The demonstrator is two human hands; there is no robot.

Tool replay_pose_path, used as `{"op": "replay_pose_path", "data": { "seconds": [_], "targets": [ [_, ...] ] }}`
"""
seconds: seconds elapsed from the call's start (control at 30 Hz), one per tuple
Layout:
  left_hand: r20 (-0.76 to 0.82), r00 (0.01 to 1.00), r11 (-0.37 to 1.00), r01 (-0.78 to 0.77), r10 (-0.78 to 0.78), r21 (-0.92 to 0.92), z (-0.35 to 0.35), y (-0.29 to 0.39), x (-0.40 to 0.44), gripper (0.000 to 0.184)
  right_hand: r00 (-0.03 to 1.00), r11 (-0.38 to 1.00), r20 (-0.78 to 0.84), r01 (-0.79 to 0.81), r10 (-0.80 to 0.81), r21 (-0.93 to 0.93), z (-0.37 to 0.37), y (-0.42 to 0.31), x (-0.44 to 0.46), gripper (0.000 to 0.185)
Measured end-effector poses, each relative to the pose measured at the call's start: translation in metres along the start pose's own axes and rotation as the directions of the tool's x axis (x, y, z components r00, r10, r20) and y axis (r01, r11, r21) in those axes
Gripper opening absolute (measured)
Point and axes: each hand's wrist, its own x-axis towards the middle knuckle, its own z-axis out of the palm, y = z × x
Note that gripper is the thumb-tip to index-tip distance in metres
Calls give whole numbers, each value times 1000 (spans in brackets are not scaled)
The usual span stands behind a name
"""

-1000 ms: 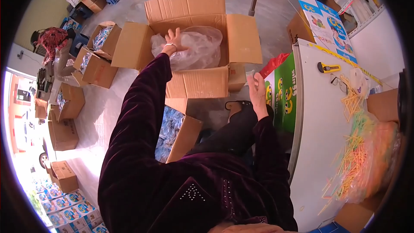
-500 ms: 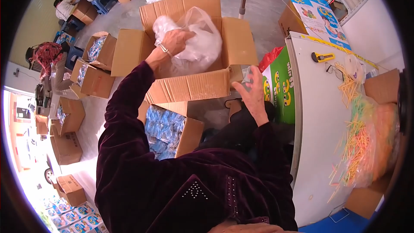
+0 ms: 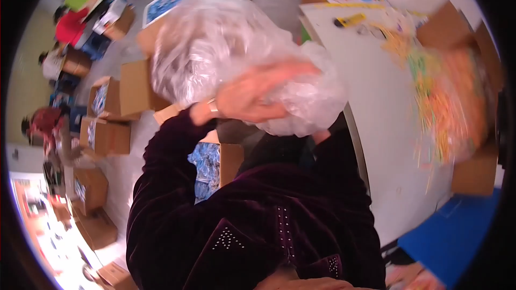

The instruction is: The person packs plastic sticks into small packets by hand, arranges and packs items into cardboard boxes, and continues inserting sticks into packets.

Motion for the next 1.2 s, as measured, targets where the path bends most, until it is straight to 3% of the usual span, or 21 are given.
{"op": "replay_pose_path", "data": {
  "seconds": [0.03,0.07,0.1,0.17,0.2,0.23,0.27,0.3,0.33,0.37,0.43,0.5,0.57,0.7,0.77,0.83,0.9,0.97,1.03,1.17,1.2],
  "targets": [
    [13,992,915,-124,129,384,-2,3,-8,67,997,997,-58,-49,53,63,-5,-1,-28,43],
    [-44,995,836,-50,88,546,0,9,-15,75,985,987,-128,-95,111,126,-11,-3,-60,40],
    [-100,992,736,15,72,676,6,11,-21,84,985,987,-175,-20,-9,-161,-19,-30,-69,37],
    [-2,985,834,145,-170,532,48,-21,-42,91,953,921,-181,-285,242,-266,-24,-49,-115,34],
    [156,977,965,105,-145,240,80,-50,-65,89,932,943,-218,-316,288,-102,-16,-62,-142,40],
    [314,945,990,121,-94,-66,128,-67,-89,87,914,946,-246,-316,323,70,-11,-76,-177,45],
    [461,877,956,241,-139,-169,182,-61,-113,78,890,923,-256,-385,378,25,-8,-79,-216,45],
    [595,783,900,376,-181,-221,230,-50,-132,70,870,896,-247,-444,427,-13,-4,-75,-253,45],
    [589,808,973,125,14,-194,271,-42,-140,59,895,901,-350,-368,276,-231,0,-72,-288,48],
    [575,792,977,-132,204,-165,304,-29,-145,48,877,894,-385,-389,286,-223,5,-56,-327,48],
    [686,708,970,3,171,-244,370,38,-119,43,775,863,-426,-504,466,27,11,-35,-435,58],
    [850,519,994,12,86,-108,410,69,-88,34,750,824,-443,-565,490,-44,12,-59,-444,56],
    [843,521,973,-230,133,-12,430,99,-75,31,708,720,-459,-668,537,-189,22,-105,-480,53],
    [882,403,917,-392,246,-76,447,118,-67,33,603,421,-509,-796,615,-434,39,-176,-516,45],
    [575,636,853,-449,515,-268,401,140,-59,45,555,257,-533,-807,639,-532,45,-209,-536,42],
    [657,581,872,-238,481,-427,365,138,-58,40,511,92,-557,-785,655,-612,58,-232,-537,39],
    [704,635,901,30,318,-434,334,126,-60,40,474,-76,-578,-726,664,-684,49,-242,-528,36],
    [704,710,915,302,-28,-269,308,107,-70,37,451,-229,-593,-633,667,-740,18,-244,-524,34],
    [564,746,744,590,-354,-313,297,84,-97,34,426,-370,-606,-516,672,-773,6,-259,-535,32],
    [456,727,682,668,-513,-297,279,59,-148,31,413,-617,-645,-220,643,-756,-33,-301,-570,30],
    [417,695,680,701,-586,-212,279,60,-160,31,435,-665,-648,-136,626,-734,-51,-311,-576,30]
  ]
}}
